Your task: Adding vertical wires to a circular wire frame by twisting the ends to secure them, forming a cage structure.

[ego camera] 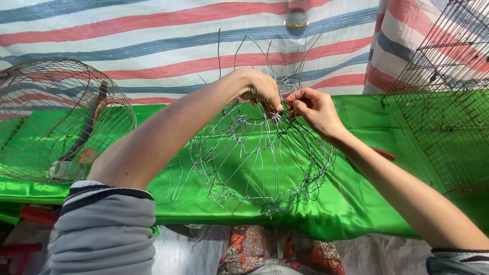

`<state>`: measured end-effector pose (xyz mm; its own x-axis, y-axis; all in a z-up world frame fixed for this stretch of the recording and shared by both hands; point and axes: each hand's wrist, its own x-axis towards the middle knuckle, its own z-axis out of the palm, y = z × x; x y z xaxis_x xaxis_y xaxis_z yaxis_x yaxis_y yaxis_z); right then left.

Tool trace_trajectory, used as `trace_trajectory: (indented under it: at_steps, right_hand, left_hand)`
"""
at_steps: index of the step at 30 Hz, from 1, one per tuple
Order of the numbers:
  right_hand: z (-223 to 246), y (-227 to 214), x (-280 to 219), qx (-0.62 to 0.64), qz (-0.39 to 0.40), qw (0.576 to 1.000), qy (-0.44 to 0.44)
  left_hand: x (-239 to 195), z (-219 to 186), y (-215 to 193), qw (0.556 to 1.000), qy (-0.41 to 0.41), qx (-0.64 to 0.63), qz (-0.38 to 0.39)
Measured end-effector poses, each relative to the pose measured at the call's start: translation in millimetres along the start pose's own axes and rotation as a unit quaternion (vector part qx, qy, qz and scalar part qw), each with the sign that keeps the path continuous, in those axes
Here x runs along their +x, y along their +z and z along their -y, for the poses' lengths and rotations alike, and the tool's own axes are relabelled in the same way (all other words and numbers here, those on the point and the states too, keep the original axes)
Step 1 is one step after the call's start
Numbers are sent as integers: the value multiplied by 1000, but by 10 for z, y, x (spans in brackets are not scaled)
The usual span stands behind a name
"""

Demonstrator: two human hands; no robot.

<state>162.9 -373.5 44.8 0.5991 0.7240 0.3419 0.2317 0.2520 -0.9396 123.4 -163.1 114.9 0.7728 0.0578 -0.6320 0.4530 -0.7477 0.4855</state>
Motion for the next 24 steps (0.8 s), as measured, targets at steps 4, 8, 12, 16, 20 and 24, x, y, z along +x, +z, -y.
trace_trajectory:
  at_steps: [4,8,12,16,20,24]
  right_hand:
    - [106,-70,78,-13,38,998,43]
    - [126,-173,164,-109,108,983,101]
    - [169,-210,186,-106,102,979,142]
    - [116,-231,263,-104,107,976,157]
    - [-13,-267,376,-95,127,972,171]
    - [-161,-292,492,-99,144,964,201]
  left_hand:
    - [-32,-55,-2,1000,-3,-6,9]
    - [-45,-93,47,1000,-18,-11,1]
    - [20,-59,47,1000,-19,4,-6]
    - [-167,-213,74,1000,-12,21,-6]
    - [-184,-235,50,1000,-19,21,-6]
    - [-333,-388,67,994,-28,106,-20]
